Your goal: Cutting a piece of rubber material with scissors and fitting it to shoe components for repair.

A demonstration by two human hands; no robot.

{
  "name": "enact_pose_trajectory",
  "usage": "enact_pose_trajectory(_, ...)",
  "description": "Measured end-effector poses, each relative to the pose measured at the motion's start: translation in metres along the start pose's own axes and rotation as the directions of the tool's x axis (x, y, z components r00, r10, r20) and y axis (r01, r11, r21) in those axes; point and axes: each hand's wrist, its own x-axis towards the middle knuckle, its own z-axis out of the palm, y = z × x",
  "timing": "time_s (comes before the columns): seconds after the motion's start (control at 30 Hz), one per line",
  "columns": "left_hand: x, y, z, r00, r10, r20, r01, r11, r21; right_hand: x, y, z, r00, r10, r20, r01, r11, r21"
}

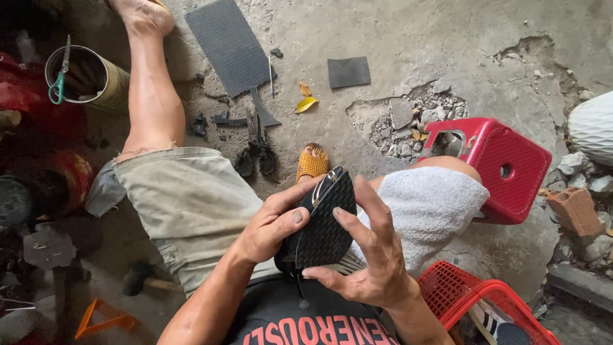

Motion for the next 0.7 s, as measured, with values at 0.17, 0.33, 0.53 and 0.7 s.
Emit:
enact_pose_trajectory(0.17, -0.004, -0.007, -0.003, 0.995, -0.093, -0.019, 0.094, 0.995, 0.028, -0.008, 0.002, 0.004, 0.999, 0.001, -0.033, 0.000, 1.000, 0.022)
enact_pose_trajectory(0.33, 0.004, 0.006, 0.000, 0.995, -0.100, 0.002, 0.100, 0.989, 0.110, -0.017, 0.007, 0.011, 0.998, 0.018, -0.062, -0.015, 0.999, 0.044)
enact_pose_trajectory(0.53, 0.004, 0.008, 0.000, 0.997, -0.065, 0.044, 0.055, 0.979, 0.194, -0.019, 0.007, 0.010, 0.997, 0.043, -0.059, -0.039, 0.998, 0.056)
enact_pose_trajectory(0.7, 0.000, 0.005, 0.002, 0.998, -0.070, 0.000, 0.069, 0.971, 0.228, -0.019, 0.010, 0.009, 0.998, -0.008, -0.068, 0.013, 0.997, 0.075)
